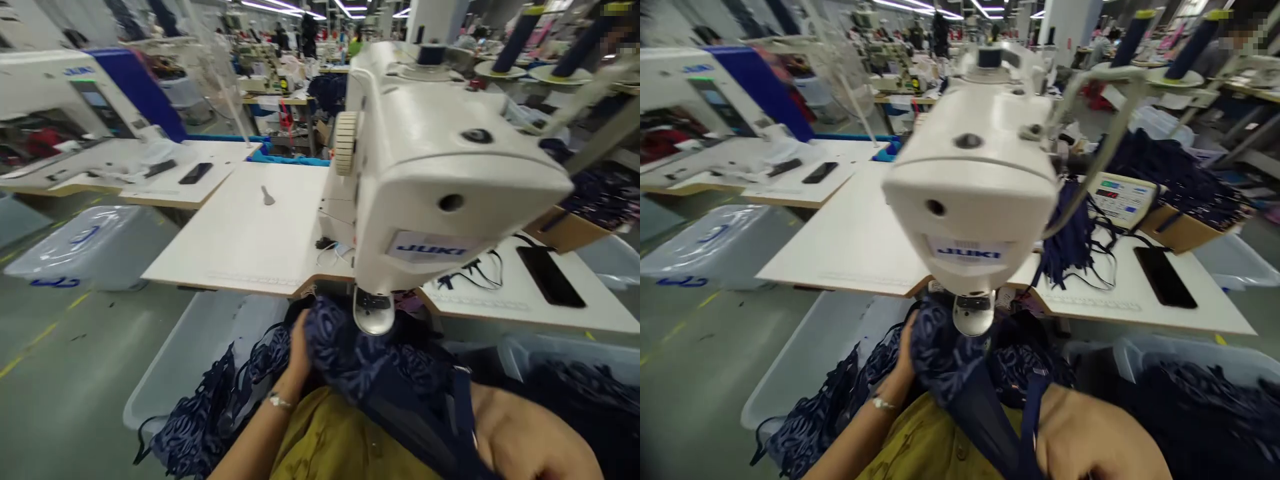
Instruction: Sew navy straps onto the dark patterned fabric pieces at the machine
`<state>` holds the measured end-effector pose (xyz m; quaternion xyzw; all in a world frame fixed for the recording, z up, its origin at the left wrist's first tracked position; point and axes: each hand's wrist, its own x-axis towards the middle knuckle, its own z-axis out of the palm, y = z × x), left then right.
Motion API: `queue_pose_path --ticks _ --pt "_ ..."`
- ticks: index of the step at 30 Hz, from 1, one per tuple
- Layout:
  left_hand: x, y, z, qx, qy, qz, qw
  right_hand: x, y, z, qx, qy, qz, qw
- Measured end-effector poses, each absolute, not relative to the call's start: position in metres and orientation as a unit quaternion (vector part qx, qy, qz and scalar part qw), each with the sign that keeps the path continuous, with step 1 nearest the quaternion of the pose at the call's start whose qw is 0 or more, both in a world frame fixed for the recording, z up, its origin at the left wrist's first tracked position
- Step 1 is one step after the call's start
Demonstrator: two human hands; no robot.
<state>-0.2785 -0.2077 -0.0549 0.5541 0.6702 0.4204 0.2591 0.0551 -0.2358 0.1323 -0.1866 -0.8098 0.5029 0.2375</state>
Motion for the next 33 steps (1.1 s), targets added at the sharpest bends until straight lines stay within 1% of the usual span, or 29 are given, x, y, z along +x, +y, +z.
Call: queue_pose_path --ticks 1,3,4,6,10,13,15,17,21,23,24,26,29,31,33 --pt "-0.299 -0.208 -0.048 0.546 0.694 0.408 0.232 0.063 -0.232 0.127 -0.225 -0.804 0.499 0.232" --pt "-0.338 -0.213 -0.039 0.547 0.736 0.356 0.183 0.073 -0.224 0.106 -0.354 -0.770 0.486 0.211" --pt "-0.354 -0.218 -0.038 0.548 0.754 0.320 0.166 0.076 -0.219 0.088 -0.435 -0.741 0.476 0.189" --pt "-0.375 -0.234 -0.044 0.559 0.779 0.238 0.159 0.075 -0.212 0.042 -0.543 -0.700 0.426 0.180" --pt "-0.377 -0.267 -0.067 0.548 0.801 0.073 0.228 0.065 -0.212 -0.055 -0.615 -0.676 0.355 0.196" --pt "-0.366 -0.269 -0.068 0.524 0.802 0.011 0.287 0.066 -0.218 -0.091 -0.615 -0.687 0.324 0.214" --pt "-0.353 -0.258 -0.058 0.525 0.777 0.011 0.347 0.071 -0.217 -0.092 -0.606 -0.692 0.313 0.238" --pt "-0.329 -0.247 -0.045 0.535 0.715 0.041 0.448 0.073 -0.214 -0.078 -0.598 -0.692 0.305 0.266" --pt "-0.249 -0.239 -0.033 0.475 0.504 0.102 0.714 0.061 -0.217 -0.029 -0.578 -0.693 0.303 0.305" --pt "-0.209 -0.240 -0.035 0.422 0.427 0.130 0.789 0.051 -0.225 -0.001 -0.556 -0.704 0.312 0.314" --pt "-0.194 -0.239 -0.036 0.400 0.410 0.165 0.803 0.048 -0.230 0.011 -0.542 -0.710 0.316 0.318" --pt "-0.178 -0.232 -0.037 0.357 0.410 0.264 0.797 0.047 -0.239 0.032 -0.513 -0.722 0.322 0.335" --pt "-0.189 -0.214 -0.030 0.301 0.439 0.402 0.745 0.058 -0.244 0.048 -0.509 -0.722 0.311 0.351" --pt "-0.209 -0.204 -0.017 0.278 0.454 0.452 0.716 0.066 -0.240 0.048 -0.534 -0.720 0.313 0.314" --pt "-0.229 -0.203 0.000 0.268 0.464 0.470 0.701 0.063 -0.234 0.045 -0.551 -0.727 0.325 0.247"
